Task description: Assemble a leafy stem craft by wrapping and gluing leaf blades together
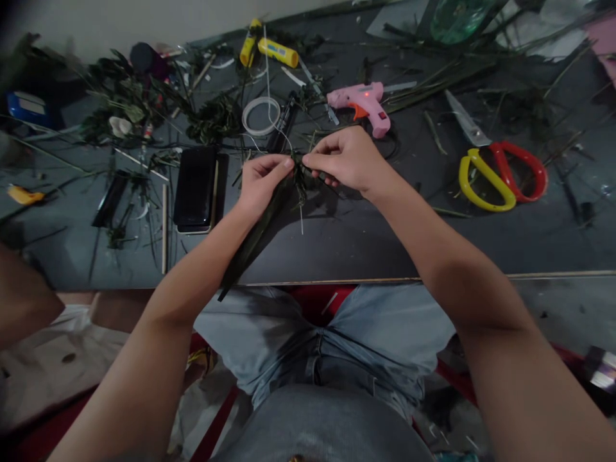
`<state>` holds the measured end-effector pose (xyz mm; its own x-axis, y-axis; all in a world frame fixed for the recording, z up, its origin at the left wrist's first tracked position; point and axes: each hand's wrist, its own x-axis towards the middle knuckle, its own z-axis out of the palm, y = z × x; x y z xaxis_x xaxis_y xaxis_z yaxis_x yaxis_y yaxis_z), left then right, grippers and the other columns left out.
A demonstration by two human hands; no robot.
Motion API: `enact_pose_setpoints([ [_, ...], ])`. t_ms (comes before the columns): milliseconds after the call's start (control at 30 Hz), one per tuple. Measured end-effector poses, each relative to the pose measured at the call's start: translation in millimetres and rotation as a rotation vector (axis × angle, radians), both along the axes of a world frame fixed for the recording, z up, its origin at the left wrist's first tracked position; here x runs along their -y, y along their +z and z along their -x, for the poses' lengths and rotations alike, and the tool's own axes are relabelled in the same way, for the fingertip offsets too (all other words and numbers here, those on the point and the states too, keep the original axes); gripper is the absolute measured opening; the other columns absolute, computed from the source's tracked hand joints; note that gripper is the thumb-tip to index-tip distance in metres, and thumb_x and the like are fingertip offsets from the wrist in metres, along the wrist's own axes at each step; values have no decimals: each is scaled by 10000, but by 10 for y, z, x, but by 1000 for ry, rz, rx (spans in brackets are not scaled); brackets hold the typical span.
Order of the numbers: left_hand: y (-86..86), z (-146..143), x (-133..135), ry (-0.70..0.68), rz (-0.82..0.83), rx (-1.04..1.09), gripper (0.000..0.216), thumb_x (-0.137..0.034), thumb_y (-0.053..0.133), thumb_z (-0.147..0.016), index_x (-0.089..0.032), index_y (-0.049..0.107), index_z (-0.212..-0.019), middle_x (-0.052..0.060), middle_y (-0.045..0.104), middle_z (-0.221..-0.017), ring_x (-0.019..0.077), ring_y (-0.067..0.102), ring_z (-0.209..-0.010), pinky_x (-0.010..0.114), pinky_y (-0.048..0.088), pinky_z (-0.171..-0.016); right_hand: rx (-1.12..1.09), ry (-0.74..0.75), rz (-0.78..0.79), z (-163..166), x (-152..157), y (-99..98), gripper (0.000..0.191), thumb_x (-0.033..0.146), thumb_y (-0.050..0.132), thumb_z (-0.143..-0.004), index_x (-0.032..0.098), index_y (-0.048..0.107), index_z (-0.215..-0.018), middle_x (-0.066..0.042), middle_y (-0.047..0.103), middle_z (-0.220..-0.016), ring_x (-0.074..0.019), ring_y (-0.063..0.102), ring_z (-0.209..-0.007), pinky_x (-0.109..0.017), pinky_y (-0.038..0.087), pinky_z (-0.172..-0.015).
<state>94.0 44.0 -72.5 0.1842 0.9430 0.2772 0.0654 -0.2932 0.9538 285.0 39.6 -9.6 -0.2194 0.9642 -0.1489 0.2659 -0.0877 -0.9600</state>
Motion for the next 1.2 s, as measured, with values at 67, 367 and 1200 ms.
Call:
enact_pose_setpoints([
  [67, -1, -1, -8, 5, 9, -10, 483, -714, 732, -743, -233, 774, -755, 5, 732, -723, 148, 688, -717, 306, 582, -698, 5, 2, -21, 1, 15, 0, 253, 331, 852, -783, 196, 690, -642, -24, 667, -635, -90, 524, -468, -244, 452, -440],
  [367, -35, 23, -32, 19, -10, -33, 450, -682, 772, -724, -234, 782, -764, 7, 750, -737, 157, 700, -735, 310, 585, -704, -50, -30, 25, 44, 143, 17, 304, 412, 857, -769, 191, 678, -662, -38, 690, -640, -107, 573, -474, -243, 509, -423],
  [1200, -4, 26, -8, 23, -43, -34, 380, -650, 792, -727, -271, 806, -748, 10, 760, -734, 147, 686, -722, 334, 568, -732, 101, -59, -169, -84, 55, 33, 112, 223, 780, -832, 166, 762, -738, -22, 705, -654, -85, 566, -545, -225, 474, -561],
])
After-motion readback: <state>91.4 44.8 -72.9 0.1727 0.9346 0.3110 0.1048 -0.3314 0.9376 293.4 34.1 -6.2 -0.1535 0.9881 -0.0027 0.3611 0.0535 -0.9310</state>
